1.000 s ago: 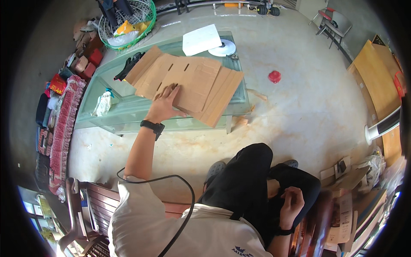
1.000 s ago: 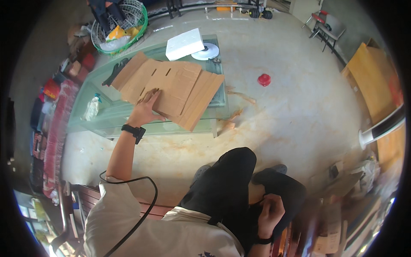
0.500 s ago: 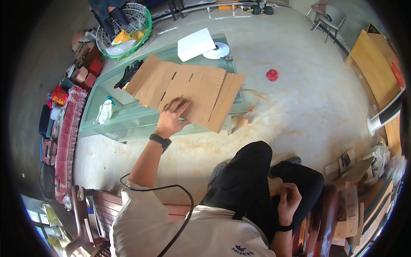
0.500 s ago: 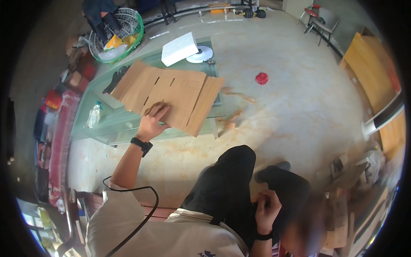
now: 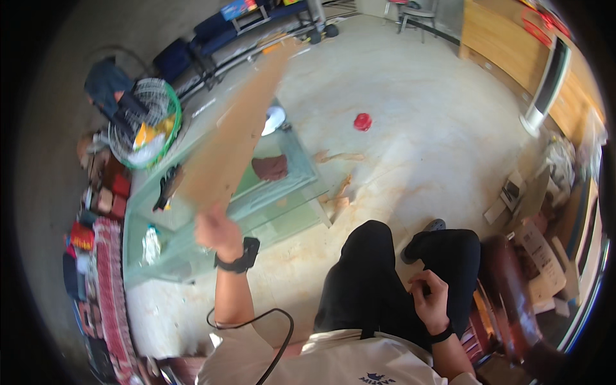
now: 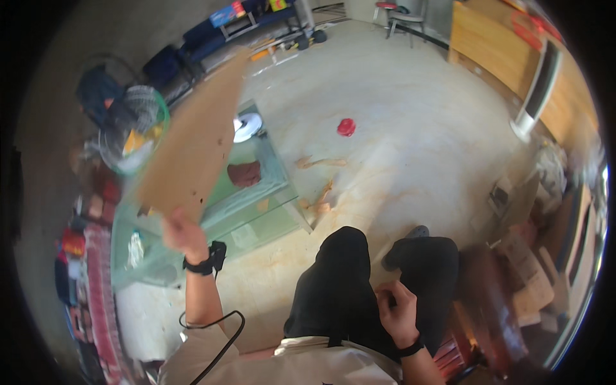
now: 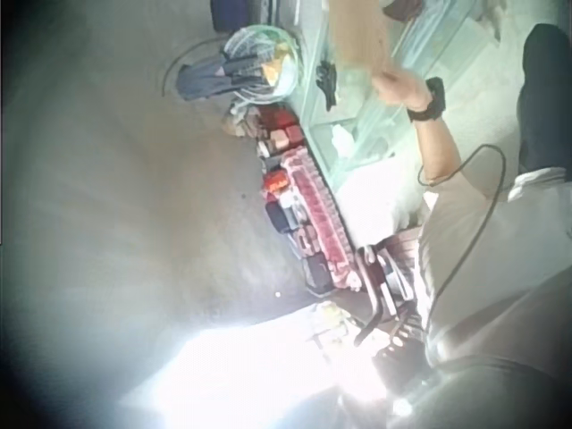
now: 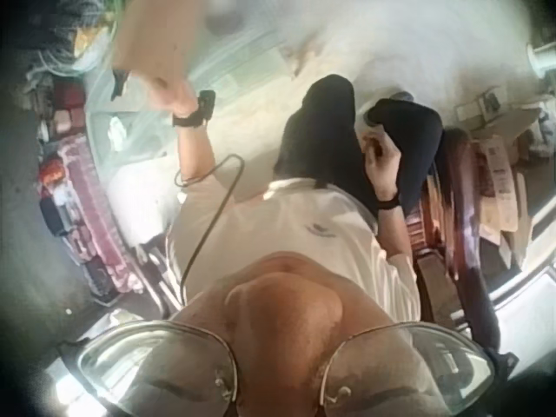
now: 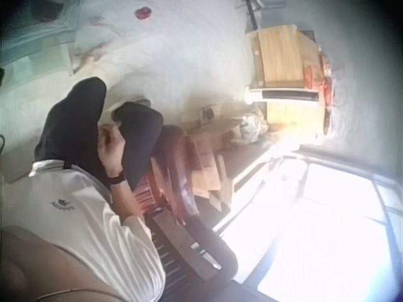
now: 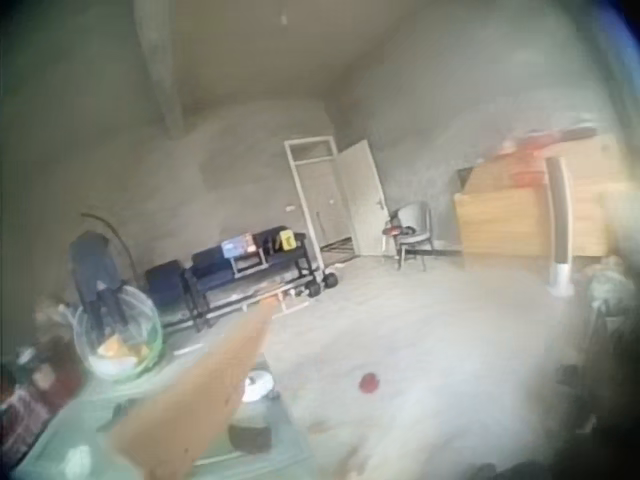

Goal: The person assembles a flat-packed cardboard box by folding and interlocking its flaps. They then place the assembled box on a nearby chair and briefly handle a small rectangular object on a wooden cabinet.

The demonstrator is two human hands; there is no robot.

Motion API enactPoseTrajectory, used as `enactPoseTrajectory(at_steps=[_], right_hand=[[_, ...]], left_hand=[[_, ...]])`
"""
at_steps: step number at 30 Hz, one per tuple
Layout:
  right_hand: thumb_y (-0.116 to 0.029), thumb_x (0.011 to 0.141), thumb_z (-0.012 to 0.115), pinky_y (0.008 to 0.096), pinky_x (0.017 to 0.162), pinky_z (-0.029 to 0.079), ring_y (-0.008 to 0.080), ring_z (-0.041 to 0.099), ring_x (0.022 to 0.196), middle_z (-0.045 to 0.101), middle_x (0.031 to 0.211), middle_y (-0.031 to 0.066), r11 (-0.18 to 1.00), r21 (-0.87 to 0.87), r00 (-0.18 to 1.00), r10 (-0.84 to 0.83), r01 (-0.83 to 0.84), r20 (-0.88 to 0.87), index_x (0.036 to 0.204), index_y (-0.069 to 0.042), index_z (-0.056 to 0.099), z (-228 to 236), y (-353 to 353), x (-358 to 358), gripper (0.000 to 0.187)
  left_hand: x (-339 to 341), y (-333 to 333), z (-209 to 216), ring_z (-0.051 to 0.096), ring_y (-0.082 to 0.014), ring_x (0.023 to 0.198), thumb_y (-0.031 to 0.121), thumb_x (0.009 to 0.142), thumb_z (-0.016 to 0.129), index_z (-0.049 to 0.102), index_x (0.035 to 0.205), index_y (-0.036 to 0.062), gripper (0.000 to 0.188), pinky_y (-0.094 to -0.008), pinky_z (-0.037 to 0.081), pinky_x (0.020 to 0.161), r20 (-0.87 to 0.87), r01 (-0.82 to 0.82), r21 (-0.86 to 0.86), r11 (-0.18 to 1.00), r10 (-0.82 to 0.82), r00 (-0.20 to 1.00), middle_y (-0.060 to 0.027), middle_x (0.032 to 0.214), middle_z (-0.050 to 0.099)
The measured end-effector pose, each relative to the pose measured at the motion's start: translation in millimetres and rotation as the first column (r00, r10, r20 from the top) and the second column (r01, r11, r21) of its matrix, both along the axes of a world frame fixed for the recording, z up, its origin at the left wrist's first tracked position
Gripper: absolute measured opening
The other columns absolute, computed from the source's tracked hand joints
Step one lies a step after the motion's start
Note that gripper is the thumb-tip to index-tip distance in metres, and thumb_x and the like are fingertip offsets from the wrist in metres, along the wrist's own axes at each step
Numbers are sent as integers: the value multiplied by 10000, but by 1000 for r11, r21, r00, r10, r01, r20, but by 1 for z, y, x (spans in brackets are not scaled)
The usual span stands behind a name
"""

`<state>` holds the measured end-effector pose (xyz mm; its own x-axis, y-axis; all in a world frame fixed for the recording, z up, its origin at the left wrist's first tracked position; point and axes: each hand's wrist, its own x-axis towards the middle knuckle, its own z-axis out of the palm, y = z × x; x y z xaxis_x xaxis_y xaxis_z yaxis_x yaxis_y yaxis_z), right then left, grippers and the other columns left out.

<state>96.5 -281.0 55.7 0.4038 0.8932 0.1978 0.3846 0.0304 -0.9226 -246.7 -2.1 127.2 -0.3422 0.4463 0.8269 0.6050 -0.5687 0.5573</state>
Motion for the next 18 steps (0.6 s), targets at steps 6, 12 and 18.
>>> enactPoseTrajectory(at_steps=[6, 12, 18], right_hand=[[80, 892, 592, 267, 644, 523, 154, 684, 703, 689, 854, 101, 997, 51, 998, 59, -58, -14, 989, 5, 633, 12, 10, -8, 129], [-70, 911, 704, 358, 963, 506, 247, 644, 1126, 626, 1265, 157, 990, 141, 989, 39, -18, -146, 1393, 3, 466, 37, 35, -5, 542], [-198, 864, 816, 413, 1119, 407, 260, 527, 1301, 527, 1419, 145, 974, 223, 765, 168, -33, -621, 1513, -19, 323, 48, 43, 21, 835]], left_hand=[[40, -24, 95, 593, -206, 1027, 294, 1084, 528, 548, 1322, -14, 390, -368, 514, 877, 468, 277, 380, 883, -442, 766, -94, 1254, 615], [69, -52, 77, 553, -261, 1238, 369, 1084, 501, 467, 1431, 4, 505, -428, 482, 1024, 747, 538, 168, 826, -463, 477, -130, 1417, 537], [89, -46, 22, 522, -265, 1311, 332, 1096, 471, 434, 1434, -11, 483, -444, 434, 1101, 839, 800, 101, 591, -483, 251, -123, 1446, 519]])
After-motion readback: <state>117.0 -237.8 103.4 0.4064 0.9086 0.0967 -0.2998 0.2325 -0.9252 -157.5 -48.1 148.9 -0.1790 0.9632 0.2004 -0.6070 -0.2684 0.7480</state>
